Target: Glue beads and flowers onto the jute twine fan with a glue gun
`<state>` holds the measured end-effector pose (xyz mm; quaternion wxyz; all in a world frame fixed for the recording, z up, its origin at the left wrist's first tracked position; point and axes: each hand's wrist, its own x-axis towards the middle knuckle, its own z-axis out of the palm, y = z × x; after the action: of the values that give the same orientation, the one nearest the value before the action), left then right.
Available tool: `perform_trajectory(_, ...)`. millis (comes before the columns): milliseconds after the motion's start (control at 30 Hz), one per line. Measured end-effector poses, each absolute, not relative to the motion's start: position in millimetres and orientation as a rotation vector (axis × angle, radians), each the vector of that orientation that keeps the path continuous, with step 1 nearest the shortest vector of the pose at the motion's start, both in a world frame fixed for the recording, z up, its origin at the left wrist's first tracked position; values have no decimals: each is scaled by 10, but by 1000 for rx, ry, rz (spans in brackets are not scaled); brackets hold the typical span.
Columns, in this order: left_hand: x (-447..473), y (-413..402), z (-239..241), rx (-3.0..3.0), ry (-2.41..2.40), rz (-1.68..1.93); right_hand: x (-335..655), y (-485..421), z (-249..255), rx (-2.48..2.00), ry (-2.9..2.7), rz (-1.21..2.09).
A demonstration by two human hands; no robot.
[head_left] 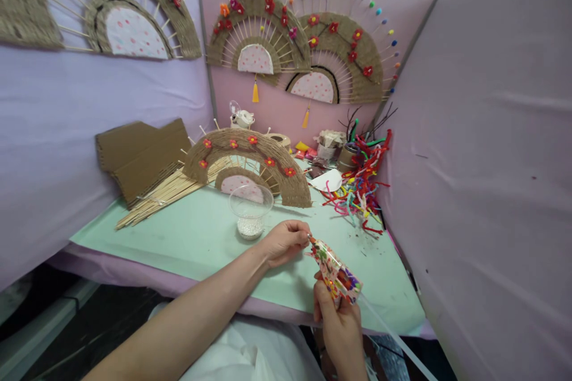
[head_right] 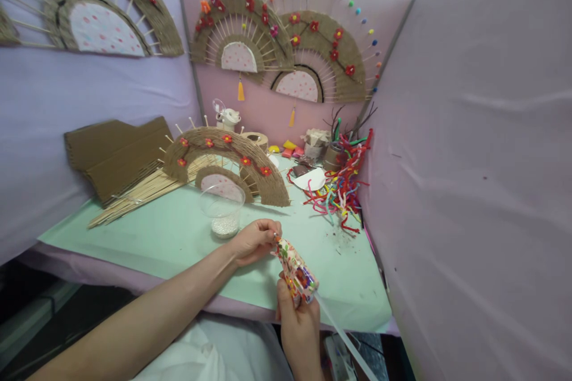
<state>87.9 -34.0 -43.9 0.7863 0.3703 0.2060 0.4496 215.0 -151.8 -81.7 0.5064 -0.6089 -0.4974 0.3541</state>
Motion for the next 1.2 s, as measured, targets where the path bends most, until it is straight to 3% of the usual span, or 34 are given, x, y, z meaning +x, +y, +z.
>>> perform_trajectory(1033, 900, -318, -449, 775, 505, 1022, 2225, -1573, -872, -1400, -1135, 768)
perform_trajectory(1200, 907, -363, -238, 949, 604, 989, 2360, -1504, -733, -1420, -1000, 689)
